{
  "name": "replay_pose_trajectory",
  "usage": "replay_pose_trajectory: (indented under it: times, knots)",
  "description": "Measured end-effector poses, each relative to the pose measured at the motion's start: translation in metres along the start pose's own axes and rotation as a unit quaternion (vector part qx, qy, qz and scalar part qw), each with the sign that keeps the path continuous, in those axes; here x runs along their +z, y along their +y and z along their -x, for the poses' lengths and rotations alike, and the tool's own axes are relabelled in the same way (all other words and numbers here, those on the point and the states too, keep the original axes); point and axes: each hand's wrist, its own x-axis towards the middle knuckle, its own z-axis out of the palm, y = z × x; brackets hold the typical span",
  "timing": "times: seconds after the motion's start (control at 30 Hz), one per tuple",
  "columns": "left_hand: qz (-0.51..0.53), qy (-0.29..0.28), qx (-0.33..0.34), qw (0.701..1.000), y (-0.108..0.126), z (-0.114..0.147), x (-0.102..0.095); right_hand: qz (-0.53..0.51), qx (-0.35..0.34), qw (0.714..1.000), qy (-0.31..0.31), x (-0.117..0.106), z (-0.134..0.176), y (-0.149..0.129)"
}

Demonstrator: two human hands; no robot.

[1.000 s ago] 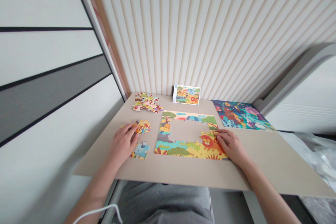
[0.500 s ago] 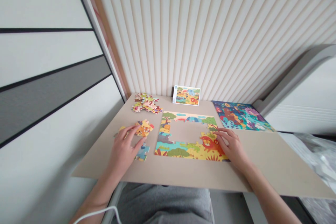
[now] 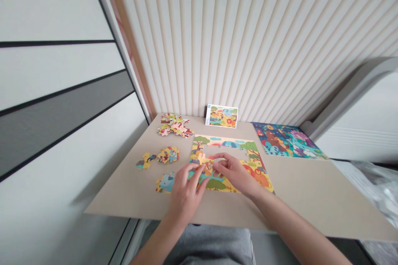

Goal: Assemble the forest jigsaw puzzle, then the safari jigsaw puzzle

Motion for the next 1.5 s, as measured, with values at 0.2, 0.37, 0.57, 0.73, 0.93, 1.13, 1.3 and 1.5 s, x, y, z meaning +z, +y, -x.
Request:
replay_pose_trajectory:
  times: [0.2,0.37,0.57,0.73,0.93,1.13,1.3,1.5]
  knots:
    - [-0.007,-0.098,0.009,0.995,0.000,0.000,0.003,0.120,-0.030,0.989,0.077,-0.026,-0.037,0.024]
    - [-0.045,-0.143,0.003,0.989,0.002,0.001,0.003,0.184,0.023,0.977,0.105,-0.056,-0.075,0.038]
    - [-0.044,-0.152,-0.003,0.987,0.001,0.001,0.004,0.225,0.041,0.970,0.077,-0.047,-0.091,0.030]
    - [-0.047,-0.156,0.000,0.987,0.000,0.001,0.004,0.340,0.037,0.933,0.115,-0.036,-0.093,0.029]
    - [-0.056,-0.157,0.002,0.986,0.000,0.002,0.005,0.383,0.056,0.909,0.155,-0.031,-0.095,0.028]
    - [-0.058,-0.151,0.005,0.987,0.000,0.002,0.006,0.418,0.060,0.894,0.151,-0.026,-0.100,0.020]
    - [-0.057,-0.152,0.003,0.987,0.001,0.001,0.005,0.451,0.065,0.876,0.159,-0.021,-0.101,0.016]
    - [-0.053,-0.152,-0.006,0.987,0.000,0.001,0.006,0.489,0.062,0.856,0.159,-0.015,-0.093,0.014]
